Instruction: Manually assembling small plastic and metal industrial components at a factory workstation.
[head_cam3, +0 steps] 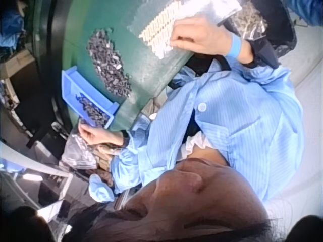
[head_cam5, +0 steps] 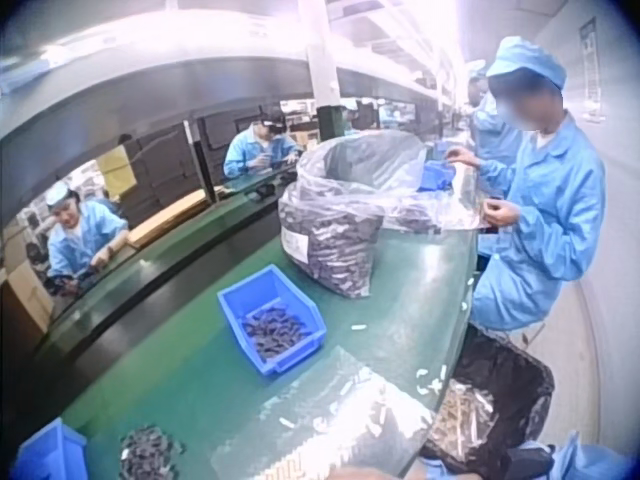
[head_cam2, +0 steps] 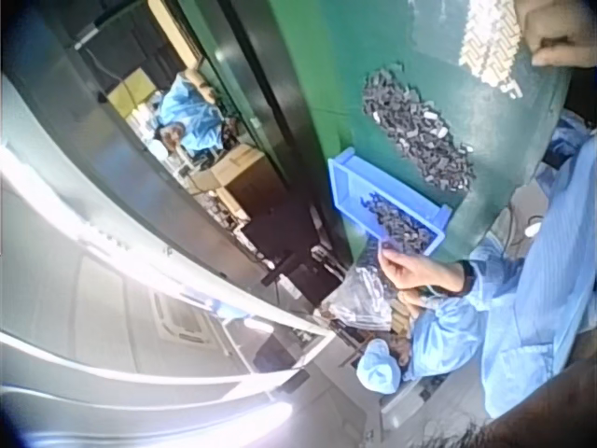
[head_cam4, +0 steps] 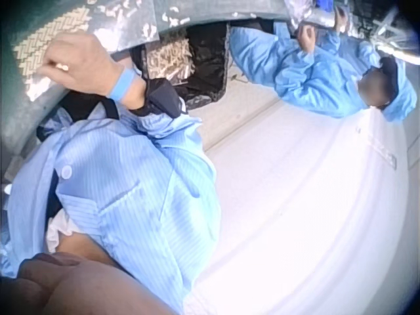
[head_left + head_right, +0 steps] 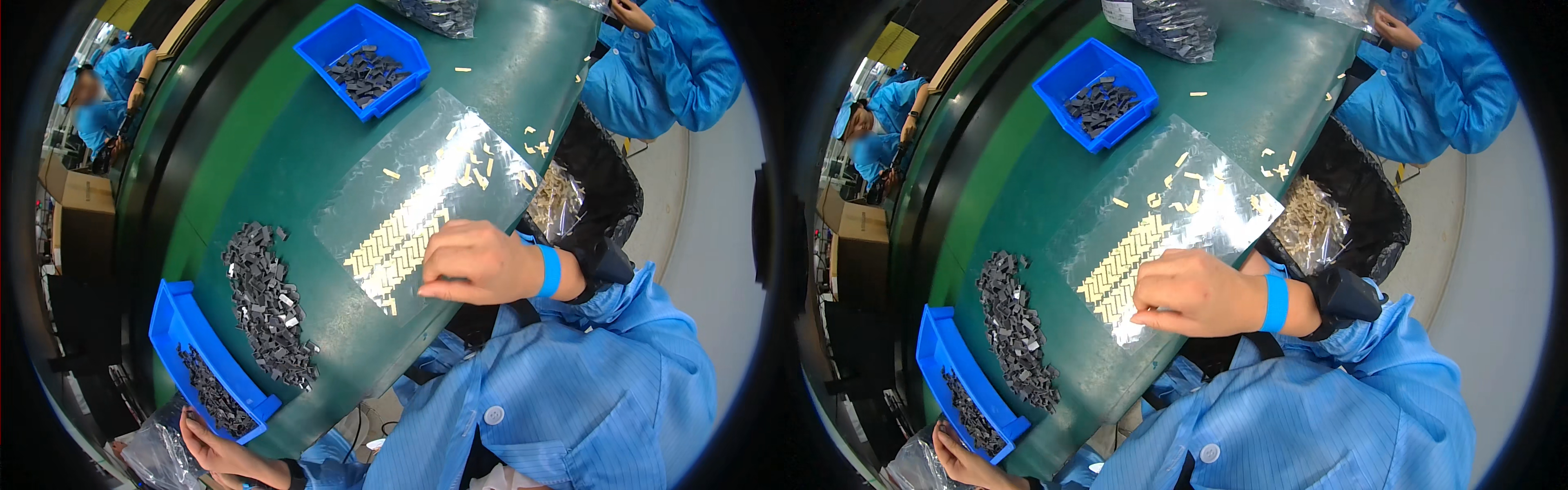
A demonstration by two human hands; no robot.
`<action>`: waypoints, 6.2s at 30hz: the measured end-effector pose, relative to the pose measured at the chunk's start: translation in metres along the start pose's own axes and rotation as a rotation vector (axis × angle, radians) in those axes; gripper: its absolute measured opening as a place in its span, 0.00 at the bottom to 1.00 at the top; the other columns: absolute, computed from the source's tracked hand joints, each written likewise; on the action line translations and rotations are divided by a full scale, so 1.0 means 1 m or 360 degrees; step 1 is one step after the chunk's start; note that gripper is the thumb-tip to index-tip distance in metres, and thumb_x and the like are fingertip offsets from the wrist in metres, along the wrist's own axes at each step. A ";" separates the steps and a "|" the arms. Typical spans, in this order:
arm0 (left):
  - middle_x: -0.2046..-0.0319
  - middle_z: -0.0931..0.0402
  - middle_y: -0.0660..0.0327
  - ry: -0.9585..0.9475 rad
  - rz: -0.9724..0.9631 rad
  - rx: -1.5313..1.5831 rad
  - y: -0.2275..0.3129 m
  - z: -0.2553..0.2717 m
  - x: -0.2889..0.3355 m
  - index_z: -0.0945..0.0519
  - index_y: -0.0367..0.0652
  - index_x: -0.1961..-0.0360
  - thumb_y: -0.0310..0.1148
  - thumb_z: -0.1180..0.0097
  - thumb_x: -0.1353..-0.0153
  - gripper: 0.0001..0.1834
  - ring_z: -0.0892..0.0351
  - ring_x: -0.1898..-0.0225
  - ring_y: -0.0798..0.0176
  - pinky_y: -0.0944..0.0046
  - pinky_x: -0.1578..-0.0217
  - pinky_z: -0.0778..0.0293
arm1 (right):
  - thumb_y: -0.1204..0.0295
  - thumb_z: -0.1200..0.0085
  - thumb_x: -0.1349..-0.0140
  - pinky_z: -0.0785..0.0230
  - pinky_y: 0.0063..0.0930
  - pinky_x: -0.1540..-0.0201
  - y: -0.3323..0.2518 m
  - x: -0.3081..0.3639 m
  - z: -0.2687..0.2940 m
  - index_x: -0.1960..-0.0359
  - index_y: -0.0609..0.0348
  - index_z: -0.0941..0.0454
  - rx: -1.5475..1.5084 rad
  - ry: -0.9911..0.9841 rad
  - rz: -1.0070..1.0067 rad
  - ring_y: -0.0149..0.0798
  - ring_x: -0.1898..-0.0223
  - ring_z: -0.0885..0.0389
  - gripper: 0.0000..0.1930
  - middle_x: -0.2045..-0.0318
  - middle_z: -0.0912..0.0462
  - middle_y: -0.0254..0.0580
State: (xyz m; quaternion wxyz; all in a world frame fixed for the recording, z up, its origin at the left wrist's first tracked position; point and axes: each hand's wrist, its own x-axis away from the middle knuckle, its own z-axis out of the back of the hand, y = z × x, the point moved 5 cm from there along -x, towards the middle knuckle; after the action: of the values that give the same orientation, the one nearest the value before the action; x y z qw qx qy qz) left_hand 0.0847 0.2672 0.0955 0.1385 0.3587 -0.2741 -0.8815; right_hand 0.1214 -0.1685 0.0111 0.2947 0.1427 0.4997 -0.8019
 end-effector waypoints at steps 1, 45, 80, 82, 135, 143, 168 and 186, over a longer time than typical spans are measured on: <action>0.54 0.26 0.49 -0.0045 -0.0214 -0.0336 0.000 0.004 -0.004 0.27 0.29 0.53 0.30 0.55 0.35 0.15 0.26 0.53 0.55 0.63 0.53 0.29 | 0.71 0.43 0.48 0.36 0.32 0.70 0.000 0.001 -0.005 0.77 0.57 0.31 -0.0006 0.0001 0.0002 0.41 0.74 0.28 0.08 0.77 0.30 0.36; 0.65 0.25 0.59 -0.1775 0.1814 0.1810 0.128 -0.181 0.183 0.32 0.36 0.49 0.21 0.51 0.41 0.17 0.26 0.69 0.68 0.70 0.72 0.31 | 0.71 0.43 0.47 0.32 0.34 0.59 0.012 0.001 -0.050 0.66 0.59 0.25 -0.0282 -0.0242 -0.0204 0.44 0.61 0.24 0.09 0.63 0.23 0.42; 0.68 0.24 0.52 -0.1675 0.0620 0.1636 0.159 -0.163 0.162 0.25 0.29 0.56 0.26 0.51 0.38 0.12 0.25 0.80 0.65 0.72 0.83 0.32 | 0.77 0.40 0.54 0.32 0.33 0.66 -0.022 0.002 -0.027 0.69 0.62 0.23 0.0034 0.0416 0.0401 0.42 0.66 0.24 0.09 0.65 0.22 0.41; 0.68 0.24 0.52 -0.1659 0.0683 0.1715 0.159 -0.162 0.161 0.25 0.29 0.56 0.25 0.50 0.39 0.12 0.24 0.78 0.66 0.73 0.81 0.31 | 0.77 0.40 0.53 0.32 0.34 0.65 -0.027 0.002 -0.026 0.69 0.61 0.23 0.0040 0.0422 0.0380 0.42 0.66 0.24 0.09 0.64 0.22 0.42; 0.62 0.24 0.52 -0.1375 0.0438 0.1623 0.179 -0.149 0.132 0.21 0.31 0.64 0.22 0.45 0.44 0.08 0.24 0.72 0.71 0.75 0.73 0.27 | 0.76 0.45 0.48 0.34 0.25 0.66 -0.035 -0.018 -0.009 0.73 0.62 0.25 -0.0710 0.0158 -0.0368 0.37 0.69 0.26 0.03 0.71 0.26 0.40; 0.58 0.27 0.53 -0.1256 0.0331 0.1614 0.176 -0.149 0.134 0.19 0.33 0.66 0.21 0.42 0.47 0.07 0.27 0.63 0.67 0.71 0.60 0.31 | 0.75 0.45 0.47 0.34 0.22 0.72 -0.033 -0.010 -0.017 0.69 0.65 0.22 -0.0952 0.0238 -0.0637 0.31 0.75 0.27 0.06 0.76 0.25 0.38; 0.51 0.33 0.52 -0.1306 0.0547 0.1883 0.177 -0.155 0.143 0.20 0.35 0.68 0.25 0.46 0.45 0.06 0.33 0.53 0.61 0.61 0.50 0.37 | 0.80 0.45 0.46 0.34 0.23 0.67 -0.035 -0.007 -0.015 0.69 0.64 0.22 -0.0903 0.0228 -0.0593 0.30 0.69 0.25 0.04 0.71 0.23 0.39; 0.60 0.31 0.63 -0.0468 -0.1853 0.0246 0.195 -0.107 0.131 0.20 0.51 0.64 0.26 0.39 0.57 0.15 0.34 0.60 0.58 0.55 0.59 0.38 | 0.72 0.47 0.41 0.35 0.26 0.64 -0.018 -0.028 -0.004 0.69 0.63 0.24 -0.0917 -0.0416 -0.0595 0.33 0.67 0.27 0.06 0.70 0.24 0.38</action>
State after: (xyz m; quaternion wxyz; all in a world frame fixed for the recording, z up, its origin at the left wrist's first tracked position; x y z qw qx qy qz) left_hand 0.0775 0.0105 0.0730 -0.4325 0.3331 -0.1123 -0.8303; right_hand 0.1319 -0.1497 0.0371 0.2324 -0.1436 0.6807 -0.6797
